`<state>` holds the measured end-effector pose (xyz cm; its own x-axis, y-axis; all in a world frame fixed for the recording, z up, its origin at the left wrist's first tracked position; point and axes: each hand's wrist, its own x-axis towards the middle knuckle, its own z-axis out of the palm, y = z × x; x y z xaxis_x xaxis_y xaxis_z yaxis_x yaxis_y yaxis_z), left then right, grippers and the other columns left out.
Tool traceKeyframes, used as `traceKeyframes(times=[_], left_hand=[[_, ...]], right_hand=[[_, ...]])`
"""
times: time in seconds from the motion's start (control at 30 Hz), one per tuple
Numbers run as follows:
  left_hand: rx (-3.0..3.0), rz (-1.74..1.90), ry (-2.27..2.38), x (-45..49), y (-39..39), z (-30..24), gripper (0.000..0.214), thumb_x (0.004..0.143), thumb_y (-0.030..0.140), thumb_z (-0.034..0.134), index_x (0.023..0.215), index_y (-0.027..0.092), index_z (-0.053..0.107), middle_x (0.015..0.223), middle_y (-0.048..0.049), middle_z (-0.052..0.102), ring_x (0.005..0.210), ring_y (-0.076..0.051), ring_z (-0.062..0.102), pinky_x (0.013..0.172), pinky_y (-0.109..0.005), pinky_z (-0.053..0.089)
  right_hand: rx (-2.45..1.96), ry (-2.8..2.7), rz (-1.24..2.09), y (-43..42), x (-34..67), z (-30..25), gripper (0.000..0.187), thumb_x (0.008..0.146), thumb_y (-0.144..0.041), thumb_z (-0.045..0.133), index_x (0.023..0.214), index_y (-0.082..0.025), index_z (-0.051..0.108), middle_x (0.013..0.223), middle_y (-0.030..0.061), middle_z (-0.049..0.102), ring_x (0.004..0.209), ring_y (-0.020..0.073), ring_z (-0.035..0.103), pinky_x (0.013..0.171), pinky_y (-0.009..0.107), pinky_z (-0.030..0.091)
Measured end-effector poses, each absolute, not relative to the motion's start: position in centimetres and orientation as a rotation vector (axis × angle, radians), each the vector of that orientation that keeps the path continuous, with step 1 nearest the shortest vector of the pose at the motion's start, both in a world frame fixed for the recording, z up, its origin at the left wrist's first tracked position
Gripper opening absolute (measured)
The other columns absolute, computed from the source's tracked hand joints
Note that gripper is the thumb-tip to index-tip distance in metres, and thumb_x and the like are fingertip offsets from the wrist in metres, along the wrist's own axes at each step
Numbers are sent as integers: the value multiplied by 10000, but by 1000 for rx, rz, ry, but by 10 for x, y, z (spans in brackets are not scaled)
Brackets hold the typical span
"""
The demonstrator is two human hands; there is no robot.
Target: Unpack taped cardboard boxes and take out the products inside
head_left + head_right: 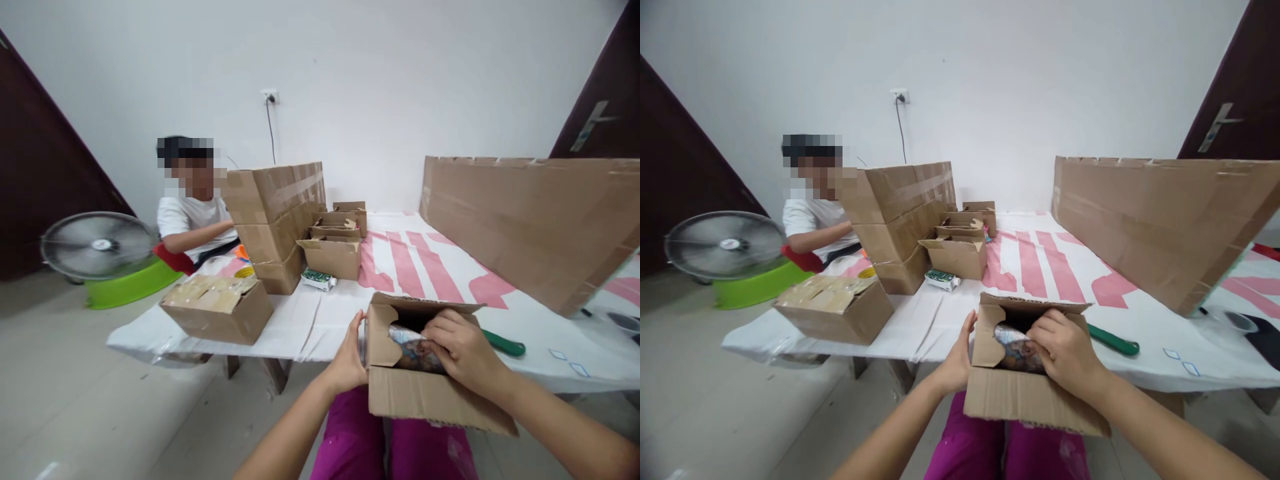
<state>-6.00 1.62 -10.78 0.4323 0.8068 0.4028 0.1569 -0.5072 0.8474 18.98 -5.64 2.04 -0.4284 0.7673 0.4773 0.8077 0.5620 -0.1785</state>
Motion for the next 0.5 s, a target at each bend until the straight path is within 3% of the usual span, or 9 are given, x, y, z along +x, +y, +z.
traceKeyframes(times=[0.23,0.4,0.5], left_hand=[[1914,1234,813,-79,33,-103,1258,560,376,862,1508,233,48,1483,-191,340,1344,-348,403,1119,-526,307],[1879,1278,860,-99,53,-100,1296,533,449,857,1502,242,21,1476,-190,336,1362,-347,368,1124,-550,260],[1844,1305,945,-118,70,-96,1306,508,533,832,1497,244,30,1472,-175,335,1347,-321,385,1117,-509,291]], right_hand=[[-1088,-1848,-347,-53,216,45,110,887,-219,544,877,-230,653,905,56,692,945,240,592,878,428,452],[-1107,-1574,-396,-54,240,41,108,898,-274,539,914,-233,638,976,73,665,1003,259,591,930,457,441],[-1153,-1486,-385,-55,250,31,137,913,-292,509,950,-233,627,1021,87,645,1022,266,582,922,456,441]])
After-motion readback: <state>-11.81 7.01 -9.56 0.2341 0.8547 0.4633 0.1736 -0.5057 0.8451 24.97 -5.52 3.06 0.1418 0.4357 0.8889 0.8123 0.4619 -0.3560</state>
